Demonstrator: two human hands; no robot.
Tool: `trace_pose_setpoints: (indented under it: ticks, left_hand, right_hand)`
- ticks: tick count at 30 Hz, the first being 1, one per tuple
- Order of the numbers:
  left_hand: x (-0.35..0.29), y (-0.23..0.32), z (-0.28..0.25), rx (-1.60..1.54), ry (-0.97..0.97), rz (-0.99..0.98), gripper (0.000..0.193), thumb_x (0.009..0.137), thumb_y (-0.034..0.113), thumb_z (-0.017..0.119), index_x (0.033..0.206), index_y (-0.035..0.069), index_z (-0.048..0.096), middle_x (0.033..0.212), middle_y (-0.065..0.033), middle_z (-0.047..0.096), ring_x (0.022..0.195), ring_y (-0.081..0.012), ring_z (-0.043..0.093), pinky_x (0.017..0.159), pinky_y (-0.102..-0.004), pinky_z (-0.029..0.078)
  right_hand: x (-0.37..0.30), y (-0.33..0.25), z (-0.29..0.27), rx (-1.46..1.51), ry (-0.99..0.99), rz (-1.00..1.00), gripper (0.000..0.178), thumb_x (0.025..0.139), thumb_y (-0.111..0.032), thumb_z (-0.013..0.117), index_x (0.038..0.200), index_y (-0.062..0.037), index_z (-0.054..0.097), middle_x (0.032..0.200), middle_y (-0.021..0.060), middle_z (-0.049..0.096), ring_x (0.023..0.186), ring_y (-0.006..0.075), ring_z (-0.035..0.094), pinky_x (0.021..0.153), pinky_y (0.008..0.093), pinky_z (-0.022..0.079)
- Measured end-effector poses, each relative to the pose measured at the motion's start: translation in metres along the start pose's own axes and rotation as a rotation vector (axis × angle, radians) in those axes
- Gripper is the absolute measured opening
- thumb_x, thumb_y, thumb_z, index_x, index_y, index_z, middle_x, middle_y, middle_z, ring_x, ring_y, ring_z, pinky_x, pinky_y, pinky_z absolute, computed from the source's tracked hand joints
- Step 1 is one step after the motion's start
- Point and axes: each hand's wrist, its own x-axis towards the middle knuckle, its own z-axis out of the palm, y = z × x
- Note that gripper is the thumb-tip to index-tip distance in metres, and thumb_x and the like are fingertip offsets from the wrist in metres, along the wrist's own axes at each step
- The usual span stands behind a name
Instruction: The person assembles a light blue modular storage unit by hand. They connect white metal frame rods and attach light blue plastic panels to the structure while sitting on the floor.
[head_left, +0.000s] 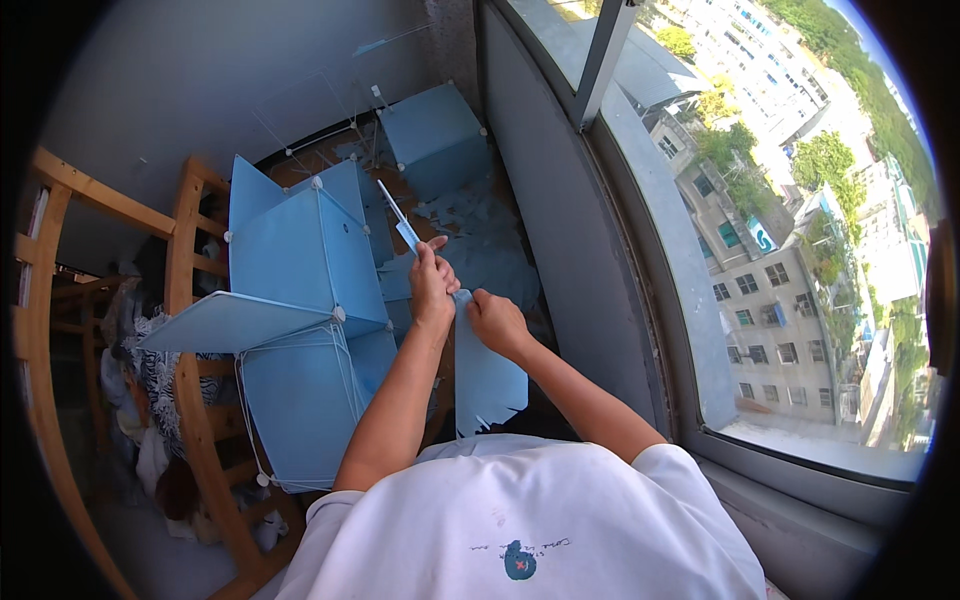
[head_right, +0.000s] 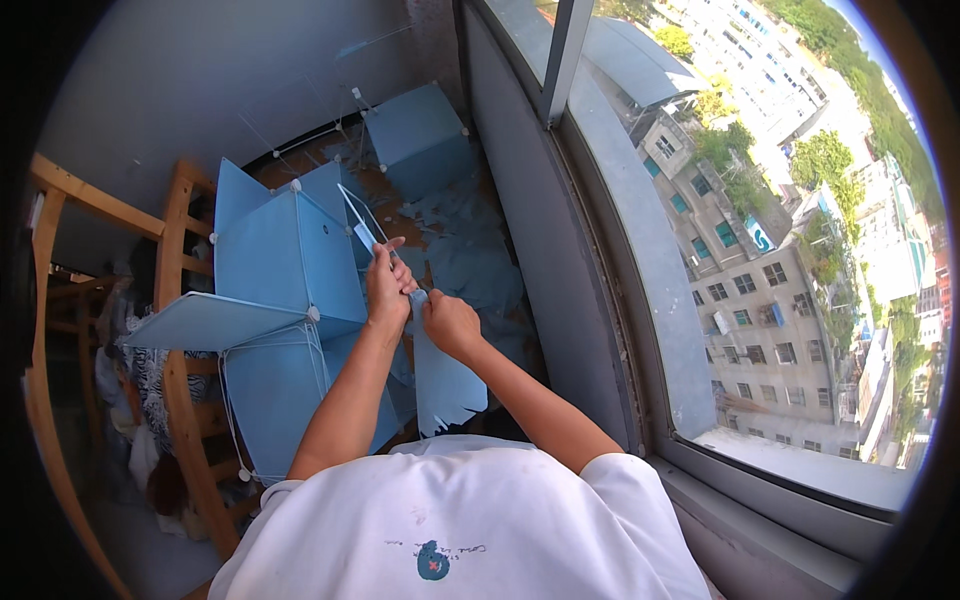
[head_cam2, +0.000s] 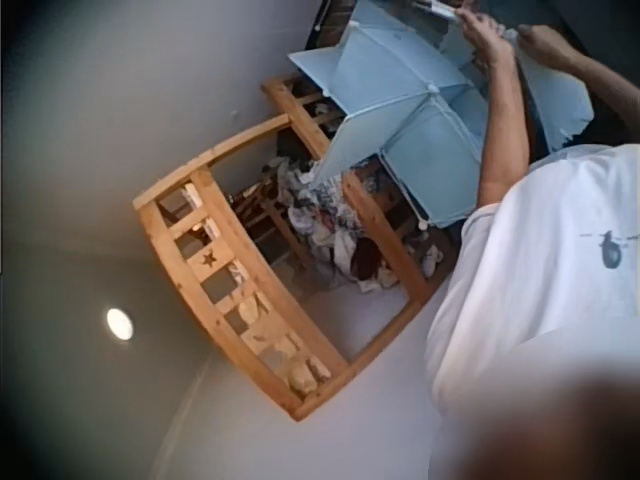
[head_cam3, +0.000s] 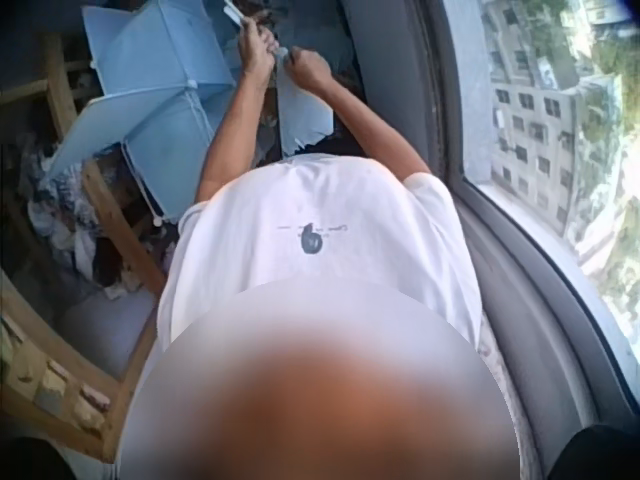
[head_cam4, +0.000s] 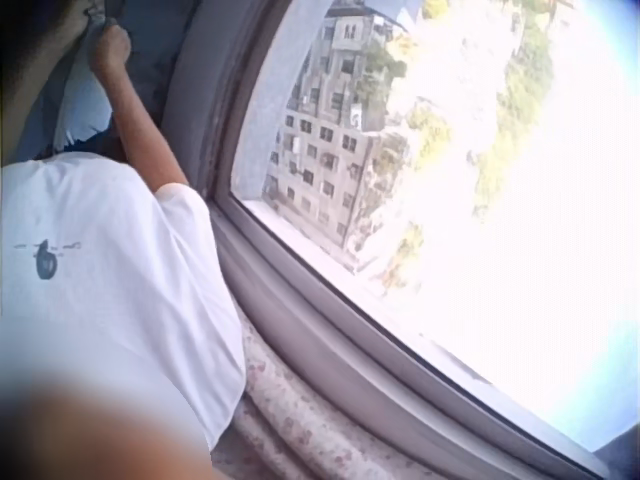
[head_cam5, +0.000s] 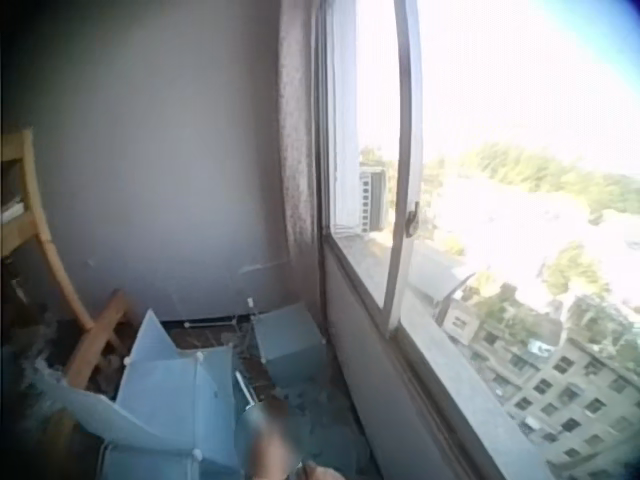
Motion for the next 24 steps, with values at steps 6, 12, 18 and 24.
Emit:
trace_pose_setpoints:
  ticks: [6,12,18,24]
  left_hand:
    - [0.014,-0.002,0.000,0.014,-0.145,-0.037,0.040,0.095,0.038,0.036,0.107,0.005,0.054,0.054,0.0031,0.038,0.040,-0.0047,0.030,0.037,-0.0200,0.025]
    - [0.013,-0.011,0.006,0.025,-0.097,0.044,0.024,0.096,0.026,0.036,0.101,0.008,0.052,0.056,0.0027,0.036,0.041,-0.0049,0.029,0.036,-0.0203,0.025]
    - [0.022,0.002,0.018,0.079,0.021,0.043,0.021,0.095,0.023,0.038,0.095,0.009,0.054,0.051,0.0055,0.026,0.039,-0.0043,0.021,0.034,-0.0214,0.020]
    - [0.027,0.003,0.035,0.055,0.081,0.067,0.021,0.094,0.024,0.042,0.097,0.009,0.055,0.048,0.0065,0.027,0.037,-0.0043,0.020,0.033,-0.0215,0.016]
  right_hand:
    - [0.006,-0.023,-0.006,0.170,0.055,0.161,0.036,0.085,-0.035,0.046,0.080,-0.0010,0.057,0.078,0.0222,0.060,0.076,0.0390,0.058,0.067,0.0468,0.044]
    - [0.015,-0.006,-0.012,0.231,-0.010,0.084,0.035,0.083,-0.033,0.049,0.079,-0.0013,0.062,0.073,0.0187,0.062,0.068,0.0348,0.059,0.063,0.0419,0.045]
    - [0.001,-0.009,-0.012,0.208,0.214,-0.205,0.029,0.081,-0.025,0.052,0.069,0.0000,0.058,0.061,0.0168,0.057,0.056,0.0324,0.056,0.054,0.0407,0.042]
    - [-0.010,-0.017,-0.026,0.196,0.333,-0.277,0.025,0.080,-0.018,0.055,0.061,-0.0025,0.052,0.055,0.0144,0.052,0.045,0.0269,0.051,0.046,0.0353,0.040]
